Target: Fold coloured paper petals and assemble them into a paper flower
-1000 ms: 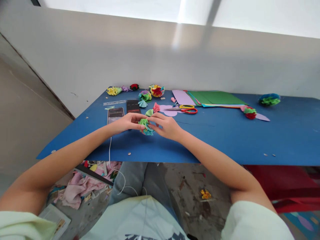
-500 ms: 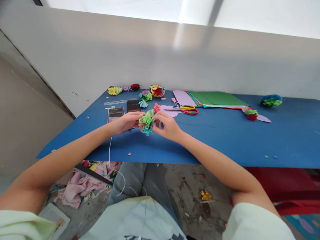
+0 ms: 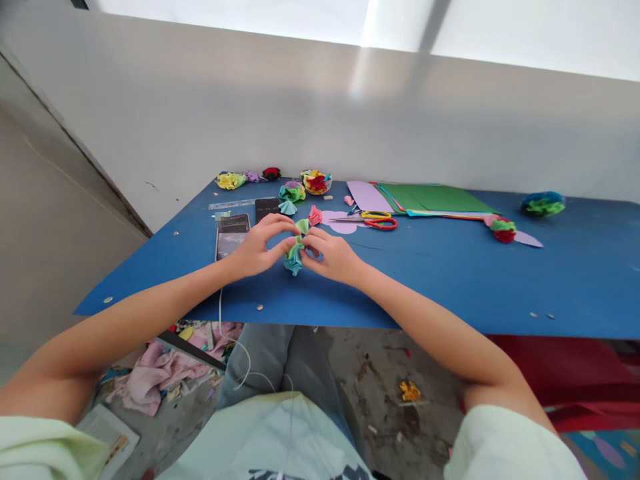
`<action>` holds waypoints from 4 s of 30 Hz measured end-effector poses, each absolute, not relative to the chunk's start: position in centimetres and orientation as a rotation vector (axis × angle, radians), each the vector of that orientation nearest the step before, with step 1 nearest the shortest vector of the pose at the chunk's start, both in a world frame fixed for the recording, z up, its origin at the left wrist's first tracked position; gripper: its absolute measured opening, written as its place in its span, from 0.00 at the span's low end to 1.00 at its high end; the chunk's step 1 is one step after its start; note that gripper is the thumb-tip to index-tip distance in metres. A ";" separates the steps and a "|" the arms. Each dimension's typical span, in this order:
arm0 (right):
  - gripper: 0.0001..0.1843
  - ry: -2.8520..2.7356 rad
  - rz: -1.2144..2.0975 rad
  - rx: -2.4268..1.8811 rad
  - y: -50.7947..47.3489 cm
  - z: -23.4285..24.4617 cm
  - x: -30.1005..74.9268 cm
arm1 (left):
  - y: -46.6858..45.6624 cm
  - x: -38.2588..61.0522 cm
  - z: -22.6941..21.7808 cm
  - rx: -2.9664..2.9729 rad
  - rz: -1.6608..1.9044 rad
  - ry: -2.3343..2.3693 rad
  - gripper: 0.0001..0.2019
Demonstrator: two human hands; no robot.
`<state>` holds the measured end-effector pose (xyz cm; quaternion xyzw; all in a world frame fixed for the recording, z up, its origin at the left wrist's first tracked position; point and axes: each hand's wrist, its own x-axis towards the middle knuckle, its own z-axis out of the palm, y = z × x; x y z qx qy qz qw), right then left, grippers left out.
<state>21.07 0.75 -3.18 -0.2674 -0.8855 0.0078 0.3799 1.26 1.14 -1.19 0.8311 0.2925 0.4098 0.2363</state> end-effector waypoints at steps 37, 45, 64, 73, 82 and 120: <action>0.11 -2.236 0.368 -0.806 -0.9 -1.3 20.5 | 0.2 0.9 -0.2 2.620 0.876 0.780 0.06; 0.08 -2.286 0.222 -0.740 -0.7 -1.5 20.8 | 0.0 1.0 -0.4 2.640 0.876 0.814 0.06; 0.09 -2.346 0.132 -0.712 -1.1 -1.9 20.9 | 0.0 0.9 -0.5 2.724 0.817 0.737 0.08; 0.12 -2.362 0.235 -0.704 -0.7 -1.3 21.1 | 0.2 0.7 -0.6 2.718 0.797 0.687 0.08; 0.10 -2.287 0.291 -0.740 -0.9 -1.3 20.9 | -0.2 0.9 -0.6 2.720 0.810 0.714 0.08; 0.10 -2.305 0.400 -0.738 -1.0 -0.6 21.0 | -0.2 0.8 -0.3 2.773 0.794 0.636 0.09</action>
